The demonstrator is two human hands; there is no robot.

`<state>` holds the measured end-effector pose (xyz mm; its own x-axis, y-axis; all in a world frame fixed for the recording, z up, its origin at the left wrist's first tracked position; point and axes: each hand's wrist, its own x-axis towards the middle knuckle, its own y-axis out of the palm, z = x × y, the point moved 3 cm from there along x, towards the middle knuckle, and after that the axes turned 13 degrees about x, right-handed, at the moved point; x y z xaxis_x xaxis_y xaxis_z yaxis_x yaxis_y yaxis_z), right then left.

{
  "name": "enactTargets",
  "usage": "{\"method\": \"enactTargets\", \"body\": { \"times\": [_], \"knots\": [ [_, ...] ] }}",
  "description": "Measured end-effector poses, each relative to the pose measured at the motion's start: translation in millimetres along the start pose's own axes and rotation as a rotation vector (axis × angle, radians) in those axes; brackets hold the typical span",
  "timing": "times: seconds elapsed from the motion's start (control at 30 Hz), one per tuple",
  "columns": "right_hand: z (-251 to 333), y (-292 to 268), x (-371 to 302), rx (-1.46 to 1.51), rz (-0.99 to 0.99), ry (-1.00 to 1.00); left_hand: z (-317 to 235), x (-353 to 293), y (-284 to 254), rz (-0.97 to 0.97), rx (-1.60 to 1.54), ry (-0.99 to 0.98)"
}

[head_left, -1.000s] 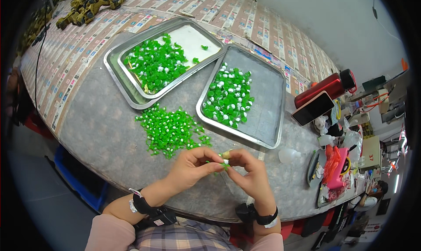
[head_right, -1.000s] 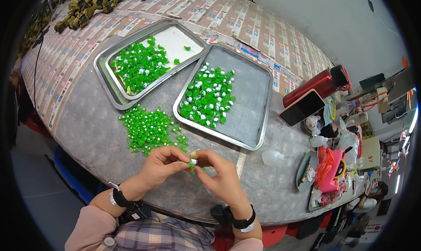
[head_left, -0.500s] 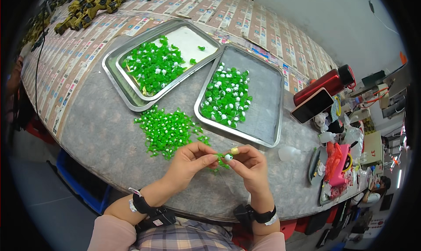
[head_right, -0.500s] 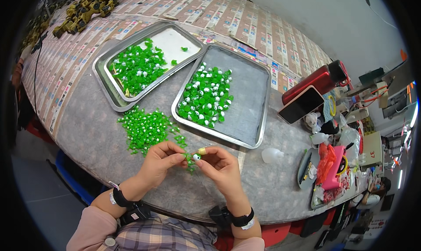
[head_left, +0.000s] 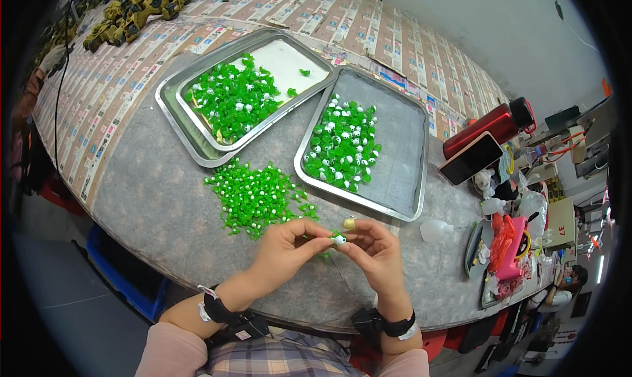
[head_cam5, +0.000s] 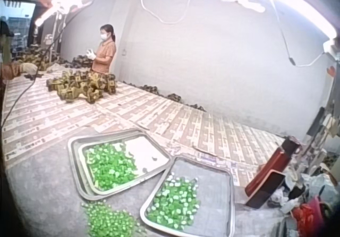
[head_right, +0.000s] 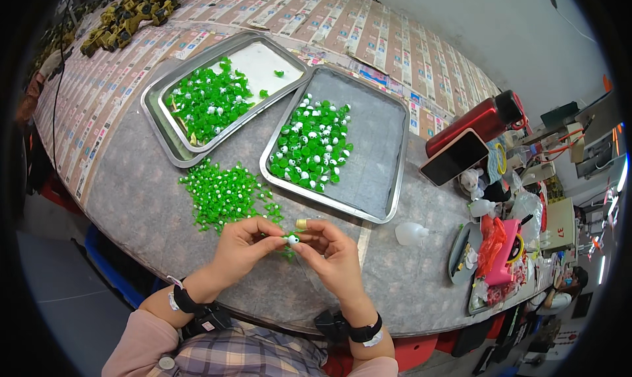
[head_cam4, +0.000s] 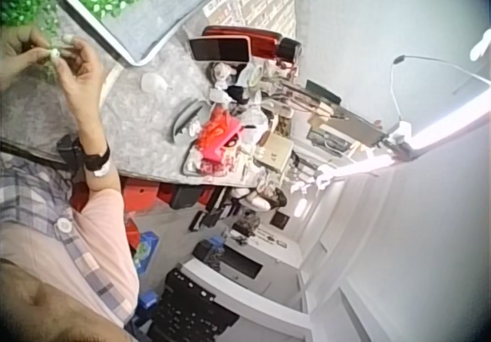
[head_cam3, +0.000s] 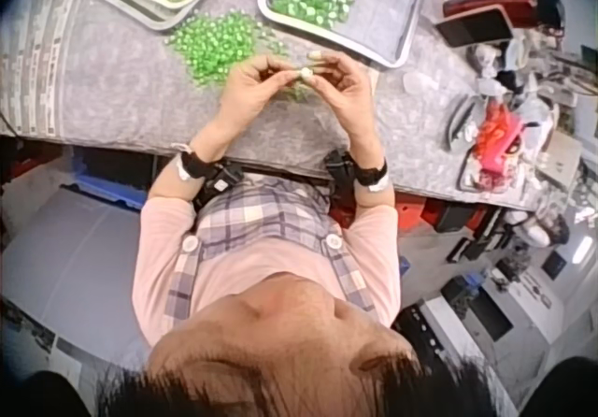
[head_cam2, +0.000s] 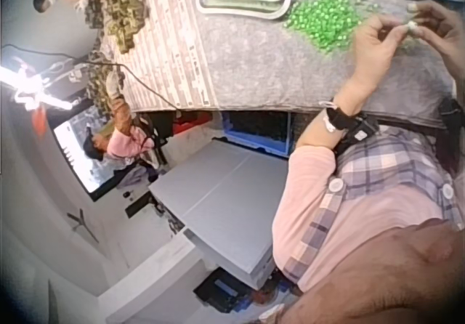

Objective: The person repeatedly picks up small green plastic pieces, applies a white substance from a squeeze bottle, and places the finished items into a metal tray. The process is repetitive and involves handling small objects one at a time.

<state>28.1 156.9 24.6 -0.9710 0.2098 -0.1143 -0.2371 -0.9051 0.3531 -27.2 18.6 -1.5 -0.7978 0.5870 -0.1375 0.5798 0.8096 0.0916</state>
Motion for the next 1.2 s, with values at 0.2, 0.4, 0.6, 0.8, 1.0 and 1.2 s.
{"method": "enactTargets", "body": {
  "times": [0.2, 0.4, 0.6, 0.8, 1.0, 1.2],
  "knots": [
    [2, -9, -1, -0.113, 0.099, 0.104, -17, -3, 1, -0.106, 0.55, 0.408],
    [-13, -15, -1, -0.055, 0.079, 0.165, -18, -4, 2, -0.163, 0.699, 0.513],
    [-6, -16, 7, 0.091, 0.012, 0.087, -18, 4, -11, -0.061, 0.259, -0.014],
    [-1, -36, 2, -0.726, 0.057, 0.034, -83, 45, -82, -0.587, 0.344, 0.37],
    [-1, -22, 3, -1.155, 0.22, -0.174, -54, 38, -47, -0.263, 0.082, 0.318],
    [9, -28, -1, -0.78, 0.05, -0.195, -1, 9, 6, 0.2, -0.16, -0.141]
  ]
}}
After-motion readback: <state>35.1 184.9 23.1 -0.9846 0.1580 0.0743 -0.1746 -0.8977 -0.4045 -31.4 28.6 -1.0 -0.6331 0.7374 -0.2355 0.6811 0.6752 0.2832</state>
